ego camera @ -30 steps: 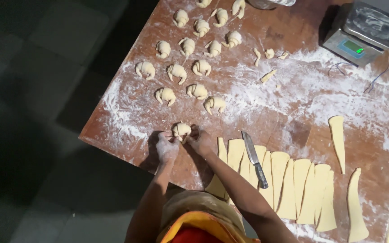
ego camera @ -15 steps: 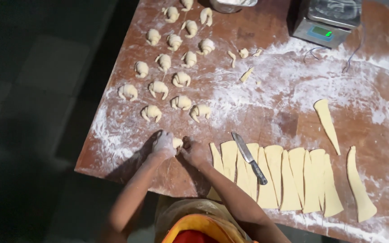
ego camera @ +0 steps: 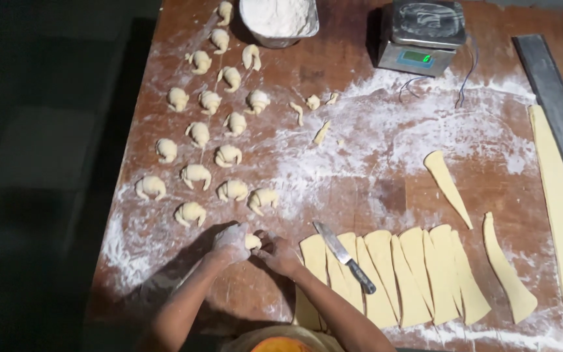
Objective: Cutting dough into triangles and rolling them into croissant shapes.
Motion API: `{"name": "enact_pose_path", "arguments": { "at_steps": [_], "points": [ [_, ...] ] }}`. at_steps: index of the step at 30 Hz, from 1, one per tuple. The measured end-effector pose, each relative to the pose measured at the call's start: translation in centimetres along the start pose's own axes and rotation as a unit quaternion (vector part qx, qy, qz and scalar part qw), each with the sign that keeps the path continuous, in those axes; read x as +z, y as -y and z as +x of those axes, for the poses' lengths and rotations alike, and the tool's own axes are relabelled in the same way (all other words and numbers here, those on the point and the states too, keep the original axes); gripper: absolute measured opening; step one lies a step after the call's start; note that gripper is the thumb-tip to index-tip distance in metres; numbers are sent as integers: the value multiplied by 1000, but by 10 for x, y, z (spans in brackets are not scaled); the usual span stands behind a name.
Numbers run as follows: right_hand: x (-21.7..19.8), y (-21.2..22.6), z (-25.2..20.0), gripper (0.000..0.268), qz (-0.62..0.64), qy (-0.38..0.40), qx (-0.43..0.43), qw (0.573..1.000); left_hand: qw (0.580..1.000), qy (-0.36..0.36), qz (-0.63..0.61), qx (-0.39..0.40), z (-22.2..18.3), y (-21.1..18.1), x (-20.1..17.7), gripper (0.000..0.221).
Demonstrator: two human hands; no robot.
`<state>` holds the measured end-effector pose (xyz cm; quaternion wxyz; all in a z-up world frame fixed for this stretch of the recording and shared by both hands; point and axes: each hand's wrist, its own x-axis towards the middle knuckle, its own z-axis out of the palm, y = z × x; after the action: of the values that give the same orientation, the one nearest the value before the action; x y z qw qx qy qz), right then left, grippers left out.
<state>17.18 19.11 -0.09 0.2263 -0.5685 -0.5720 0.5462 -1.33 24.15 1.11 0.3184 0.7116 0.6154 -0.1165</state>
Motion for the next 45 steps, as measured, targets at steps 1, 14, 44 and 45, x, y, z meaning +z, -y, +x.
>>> {"name": "enact_pose_path", "arguments": {
  "at_steps": [1,14,44,45],
  "points": [
    [-10,6,7,44,1,-2,-1,1000,1000,-1,1,1,7,-7,-13,47],
    [-152,57,214,44,-52,-91,-10,994,978,-151,65,128,204,-66,-159,56],
    [-118,-55,215,38,330,-26,-19,943,919,-249,-299,-63,214,-10,-29,71],
    [-115,-72,218,36,261,-37,-55,963,918,-266,-292,-33,211,-11,-30,75]
  ]
}}
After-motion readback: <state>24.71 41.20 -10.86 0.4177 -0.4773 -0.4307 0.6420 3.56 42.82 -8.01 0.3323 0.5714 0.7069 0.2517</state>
